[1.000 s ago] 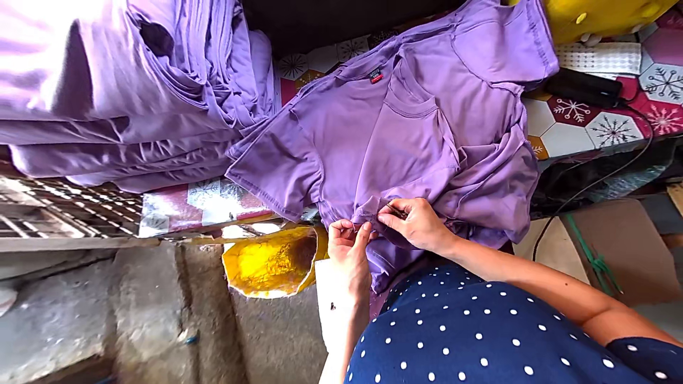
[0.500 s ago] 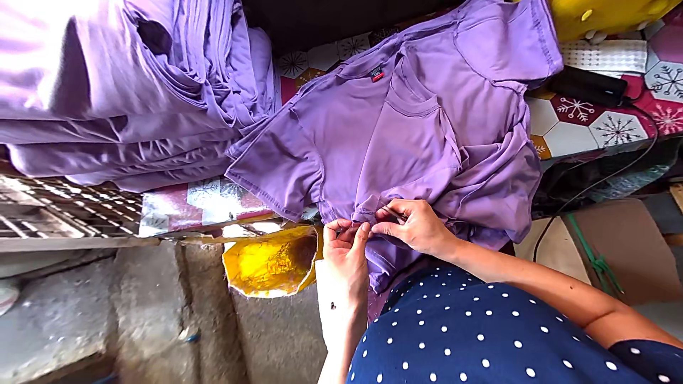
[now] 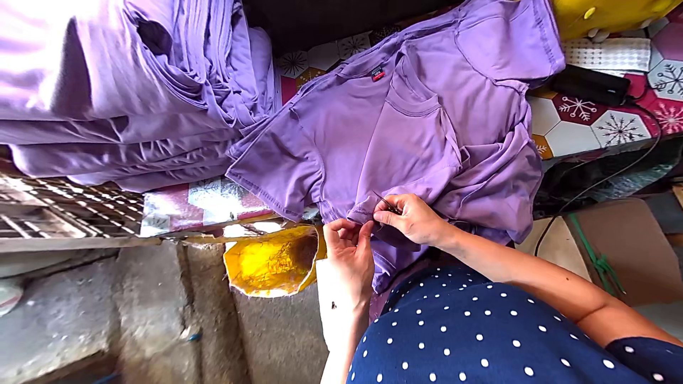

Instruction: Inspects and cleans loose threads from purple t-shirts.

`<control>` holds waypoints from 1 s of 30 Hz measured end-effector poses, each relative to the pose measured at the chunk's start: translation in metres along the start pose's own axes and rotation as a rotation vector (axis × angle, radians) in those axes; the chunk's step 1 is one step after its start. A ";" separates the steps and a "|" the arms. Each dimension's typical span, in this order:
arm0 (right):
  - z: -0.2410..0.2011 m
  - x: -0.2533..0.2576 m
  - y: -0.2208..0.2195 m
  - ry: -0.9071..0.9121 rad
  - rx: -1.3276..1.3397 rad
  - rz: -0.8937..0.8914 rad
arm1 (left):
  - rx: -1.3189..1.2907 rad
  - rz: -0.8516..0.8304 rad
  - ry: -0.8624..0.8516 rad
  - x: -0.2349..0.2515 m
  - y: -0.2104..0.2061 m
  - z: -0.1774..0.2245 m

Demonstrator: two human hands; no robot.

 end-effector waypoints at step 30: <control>0.011 -0.051 -0.063 -0.493 0.654 -0.363 | 0.182 -0.002 -0.068 -0.006 0.015 0.019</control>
Point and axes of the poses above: each hand's wrist, its own x-axis towards the middle knuckle, its own y-axis out of the back of the hand, z = x × y, the point moved 10 cm from there along x, towards the middle knuckle, and after that the axes turned 8 degrees about y, right-handed, at the moved point
